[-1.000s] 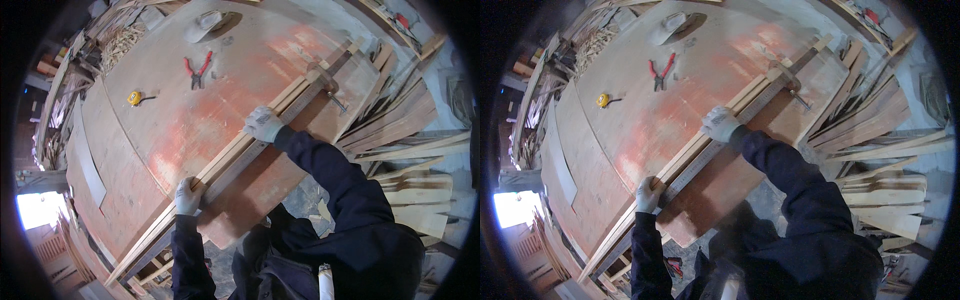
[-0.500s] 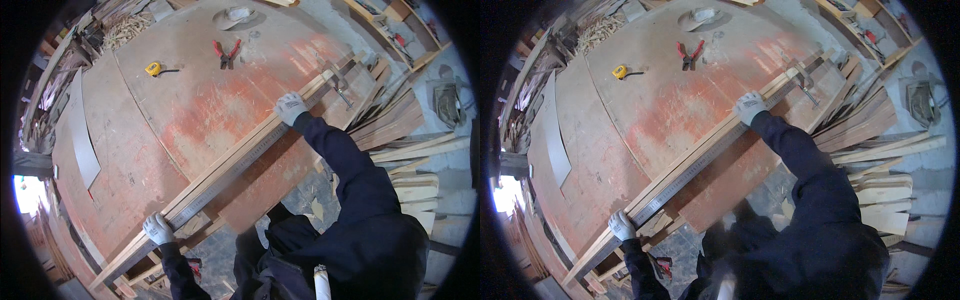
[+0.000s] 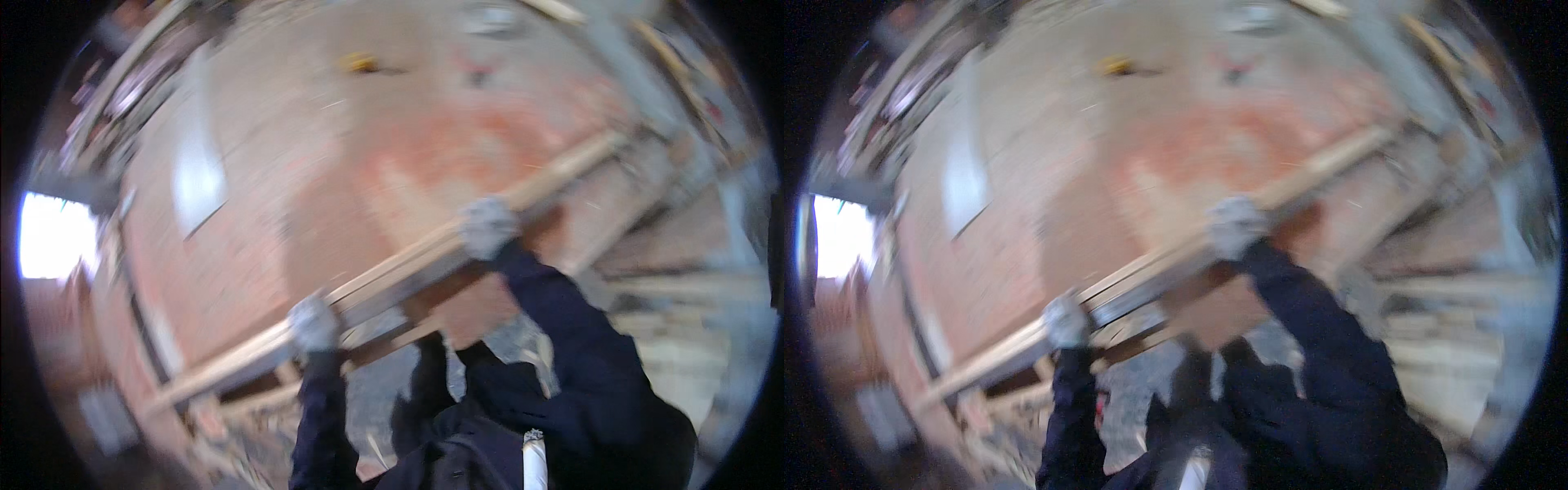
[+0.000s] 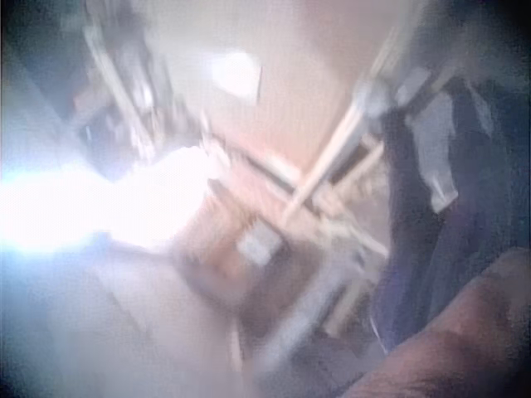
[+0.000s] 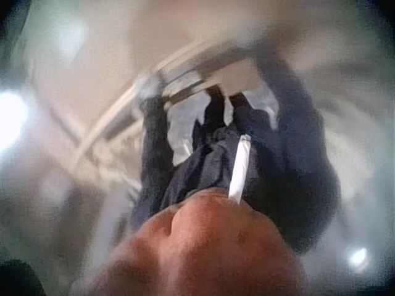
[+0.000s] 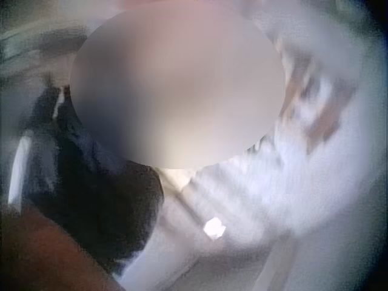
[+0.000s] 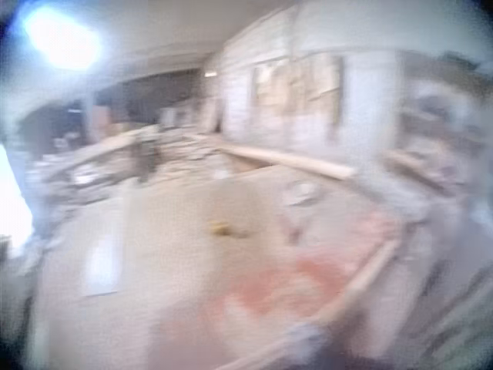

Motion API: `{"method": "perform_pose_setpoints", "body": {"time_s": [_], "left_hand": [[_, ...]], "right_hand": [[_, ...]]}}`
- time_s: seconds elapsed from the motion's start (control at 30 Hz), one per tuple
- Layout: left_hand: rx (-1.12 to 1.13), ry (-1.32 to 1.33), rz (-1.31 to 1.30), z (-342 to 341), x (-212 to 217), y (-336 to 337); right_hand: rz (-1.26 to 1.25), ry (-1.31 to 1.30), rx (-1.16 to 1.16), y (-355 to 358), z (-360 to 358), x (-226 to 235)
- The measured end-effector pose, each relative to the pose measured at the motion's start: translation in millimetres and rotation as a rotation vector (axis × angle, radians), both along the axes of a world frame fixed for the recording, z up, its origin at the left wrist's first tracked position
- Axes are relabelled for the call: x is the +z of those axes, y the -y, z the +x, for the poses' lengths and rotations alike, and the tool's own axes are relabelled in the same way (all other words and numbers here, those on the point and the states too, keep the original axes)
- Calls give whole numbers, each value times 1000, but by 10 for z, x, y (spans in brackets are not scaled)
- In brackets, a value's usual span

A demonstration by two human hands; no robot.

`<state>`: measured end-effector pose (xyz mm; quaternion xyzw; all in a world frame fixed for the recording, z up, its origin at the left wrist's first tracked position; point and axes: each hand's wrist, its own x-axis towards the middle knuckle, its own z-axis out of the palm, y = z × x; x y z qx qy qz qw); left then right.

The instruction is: The person measures wooden planks with a ruler, then walks to a pile of wood on the floor. They sit down and sort the planks by size, stacking them into neat piles.

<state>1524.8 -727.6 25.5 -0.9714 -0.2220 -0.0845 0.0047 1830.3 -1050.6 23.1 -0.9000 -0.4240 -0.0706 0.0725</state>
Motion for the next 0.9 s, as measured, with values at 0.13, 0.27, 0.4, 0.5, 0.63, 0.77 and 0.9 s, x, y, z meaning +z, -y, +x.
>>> {"method": "perform_pose_setpoints", "body": {"time_s": [0.13, 0.27, 0.4, 0.5, 0.63, 0.77, 0.9], "left_hand": [[-39, -13, 121, -179, 123, -34], [76, 136, -274, -174, 221, -5], [110, 163, -345, -197, 289, 6], [137, 134, -336, -310, 297, -15], [99, 210, -261, -449, 231, -87], [91, 415, -424, -576, 166, -151], [-61, 710, -541, -1166, 105, -240]], "right_hand": [[496, -96, 27, 48, 98, -416], [137, 53, 65, 294, 352, -487], [-31, 60, 11, -140, 85, -316], [105, -50, 212, -976, -776, -297], [143, -60, 262, -2042, -1882, -390], [95, -89, 239, -2223, -2118, -458], [60, -64, 216, -2117, -2034, -515]]}}
